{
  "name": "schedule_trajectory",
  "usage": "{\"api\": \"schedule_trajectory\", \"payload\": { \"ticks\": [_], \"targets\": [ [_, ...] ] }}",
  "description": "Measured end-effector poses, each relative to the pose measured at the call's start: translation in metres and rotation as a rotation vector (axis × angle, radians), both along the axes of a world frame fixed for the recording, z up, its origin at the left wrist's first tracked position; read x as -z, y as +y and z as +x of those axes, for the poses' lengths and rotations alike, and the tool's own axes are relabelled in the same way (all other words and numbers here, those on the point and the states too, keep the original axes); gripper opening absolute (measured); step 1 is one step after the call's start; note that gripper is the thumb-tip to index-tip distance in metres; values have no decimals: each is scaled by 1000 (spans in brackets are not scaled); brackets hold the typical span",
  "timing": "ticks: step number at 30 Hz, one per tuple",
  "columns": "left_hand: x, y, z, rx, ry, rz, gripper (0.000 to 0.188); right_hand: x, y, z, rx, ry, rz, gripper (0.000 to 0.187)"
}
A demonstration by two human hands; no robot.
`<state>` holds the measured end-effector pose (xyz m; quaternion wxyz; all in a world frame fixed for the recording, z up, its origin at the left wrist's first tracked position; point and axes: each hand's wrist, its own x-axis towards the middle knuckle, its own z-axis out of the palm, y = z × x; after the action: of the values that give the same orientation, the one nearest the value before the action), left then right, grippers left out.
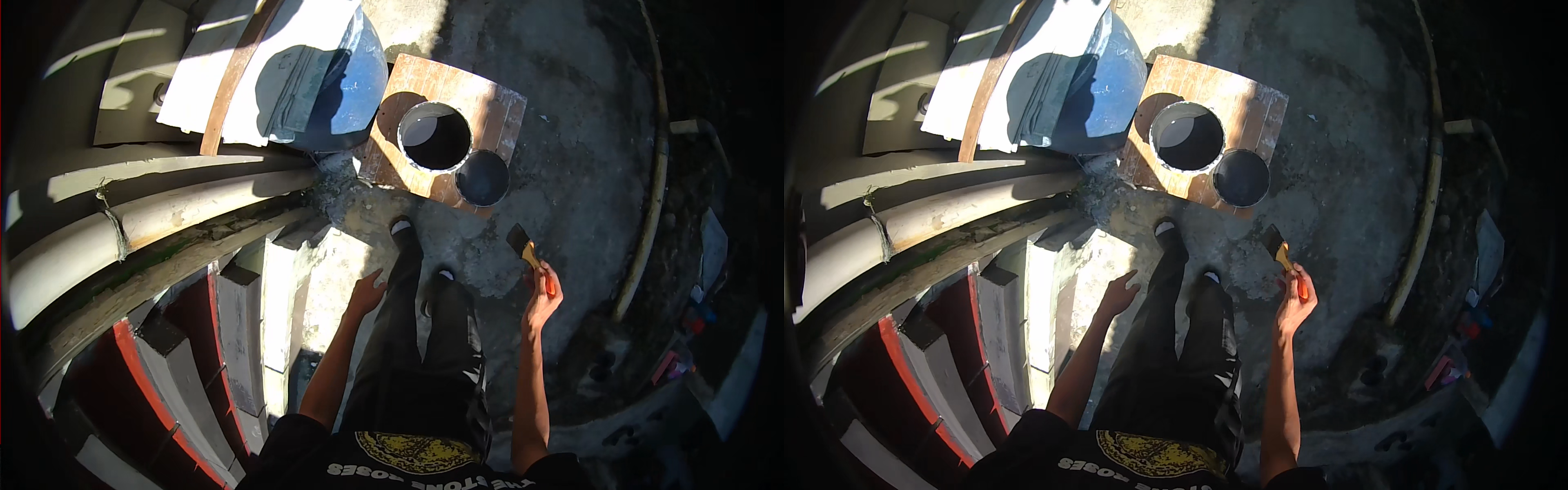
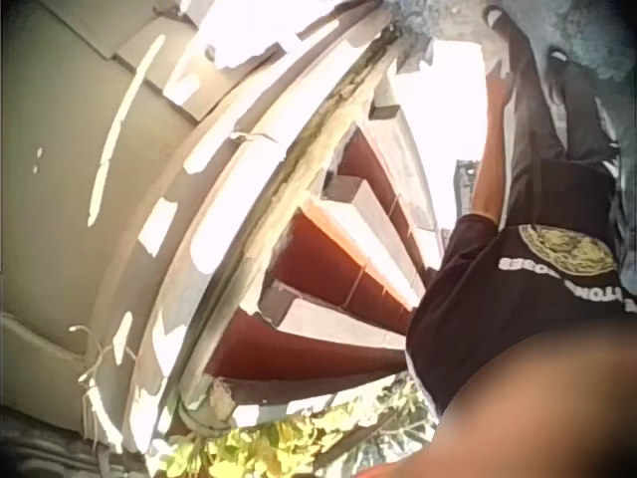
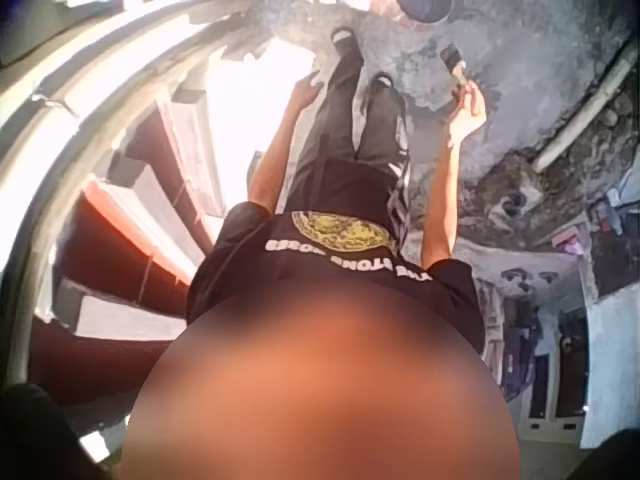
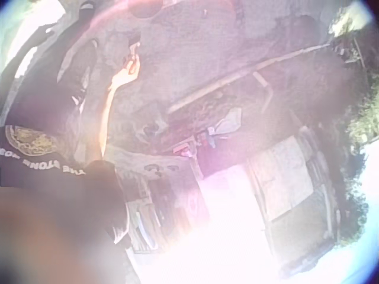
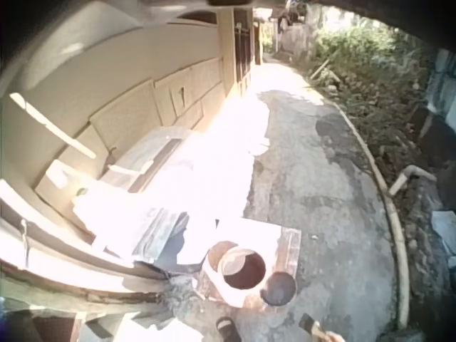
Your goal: The recorder is painting a concrete ledge with black paint using a handheld brush.
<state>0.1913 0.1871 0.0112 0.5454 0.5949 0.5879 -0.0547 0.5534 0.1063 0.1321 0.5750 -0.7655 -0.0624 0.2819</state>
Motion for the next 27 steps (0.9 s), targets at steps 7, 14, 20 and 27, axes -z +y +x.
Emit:
{"api": "schedule_trajectory", "payload": {
  "ticks": [7,14,20,27],
  "targets": [
    [37,111,122,-300,-205,38,46,35,208,6,-724,-550,-11,24],
    [63,156,181,-571,-340,47,57,140,317,-6,-1263,-761,13,31],
    [62,160,186,-738,-472,-116,61,166,321,-7,-1345,-654,-24,34],
    [70,160,174,-676,-505,-98,61,148,326,-6,-1399,-676,-58,35]
  ]
}}
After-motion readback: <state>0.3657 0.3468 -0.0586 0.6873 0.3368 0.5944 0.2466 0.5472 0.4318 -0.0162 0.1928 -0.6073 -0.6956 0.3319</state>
